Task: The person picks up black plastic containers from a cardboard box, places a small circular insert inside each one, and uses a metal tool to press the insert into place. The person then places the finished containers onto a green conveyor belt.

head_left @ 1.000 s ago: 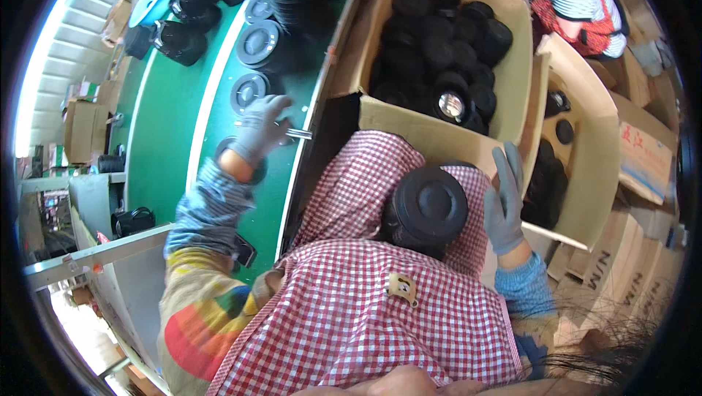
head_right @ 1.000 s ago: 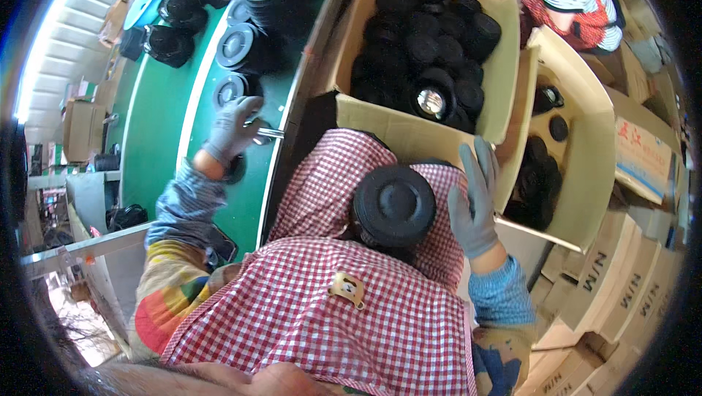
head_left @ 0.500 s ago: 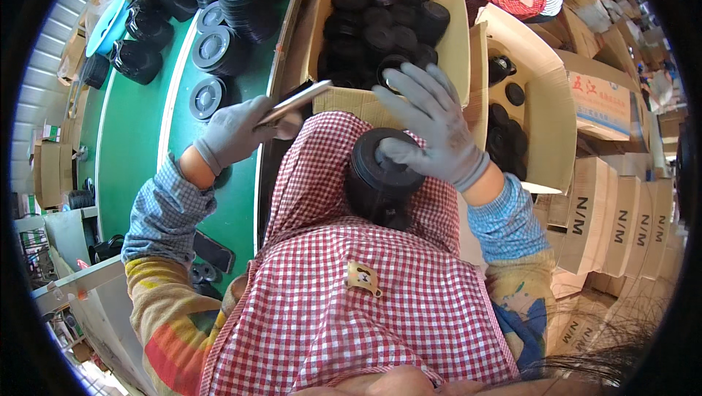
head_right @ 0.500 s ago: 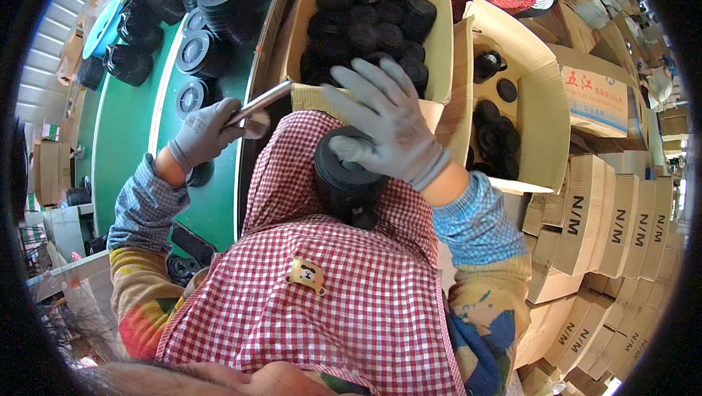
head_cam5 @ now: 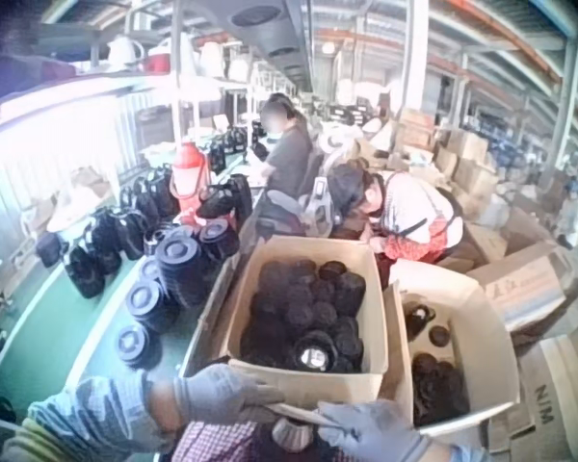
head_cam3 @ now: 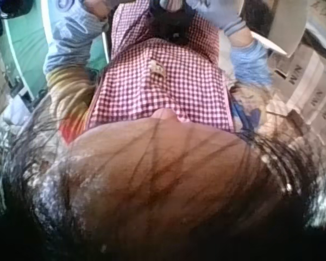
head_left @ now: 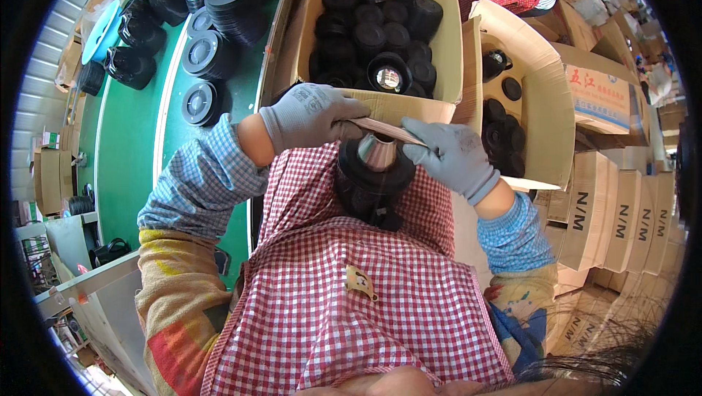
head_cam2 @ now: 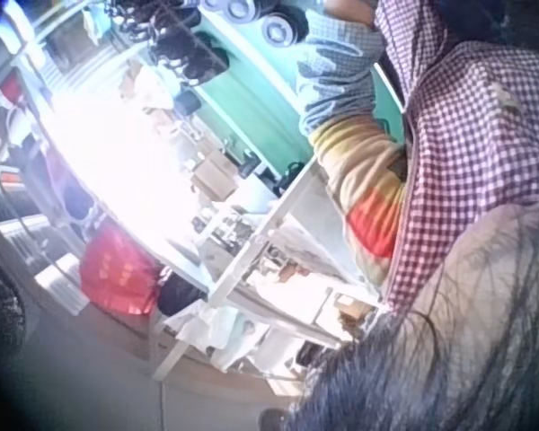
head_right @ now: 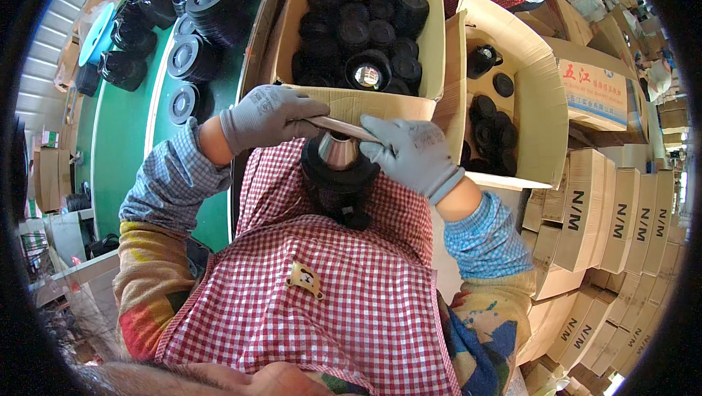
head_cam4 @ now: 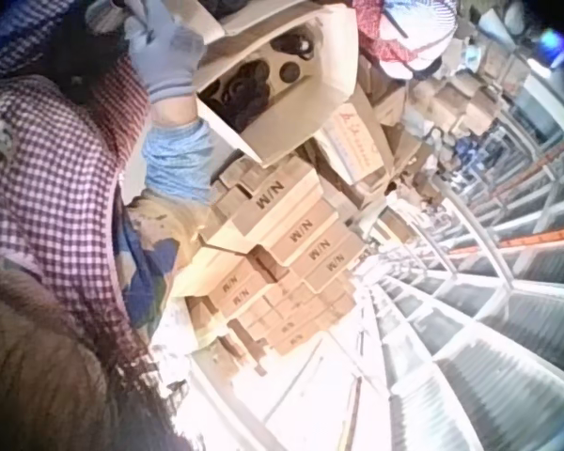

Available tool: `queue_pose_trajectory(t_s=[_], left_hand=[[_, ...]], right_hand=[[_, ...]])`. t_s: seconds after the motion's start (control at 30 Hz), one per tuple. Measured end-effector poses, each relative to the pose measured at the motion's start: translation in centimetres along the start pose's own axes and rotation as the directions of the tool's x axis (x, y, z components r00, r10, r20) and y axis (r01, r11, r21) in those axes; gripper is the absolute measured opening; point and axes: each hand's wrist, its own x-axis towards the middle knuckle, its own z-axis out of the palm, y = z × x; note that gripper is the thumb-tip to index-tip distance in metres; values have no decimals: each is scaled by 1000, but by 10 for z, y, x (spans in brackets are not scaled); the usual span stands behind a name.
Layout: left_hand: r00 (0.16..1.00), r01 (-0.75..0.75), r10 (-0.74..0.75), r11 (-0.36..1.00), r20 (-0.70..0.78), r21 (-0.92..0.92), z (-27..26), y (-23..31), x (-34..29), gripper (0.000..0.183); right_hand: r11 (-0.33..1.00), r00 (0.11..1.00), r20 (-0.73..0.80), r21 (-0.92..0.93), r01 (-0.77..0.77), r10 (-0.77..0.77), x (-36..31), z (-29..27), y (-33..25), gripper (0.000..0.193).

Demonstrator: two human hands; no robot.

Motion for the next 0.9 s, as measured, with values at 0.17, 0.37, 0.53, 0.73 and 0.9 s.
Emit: queue_pose_trajectory(t_s=[0.17,0.37,0.53,0.73,0.9], left_hand=[[993,-96,99,994,-65,52,12,-14,12,35],[994,-107,107,993,-4,-48,17,-21,22,35],[992,-122,129,968,18,-220,22,-26,24,35],[991,-44,81,948,107,-316,20,-28,32,31],[987,24,49,892,150,-450,45,-48,45,38]], right_hand=[[999,998,-42,6,38,-37,-6,1,-8,48],[982,961,268,-156,106,-61,6,-27,-15,48],[988,912,380,63,142,-155,24,-30,7,43],[965,922,301,-18,262,-244,22,-14,4,60],[982,924,334,105,157,-184,12,3,-2,72]])
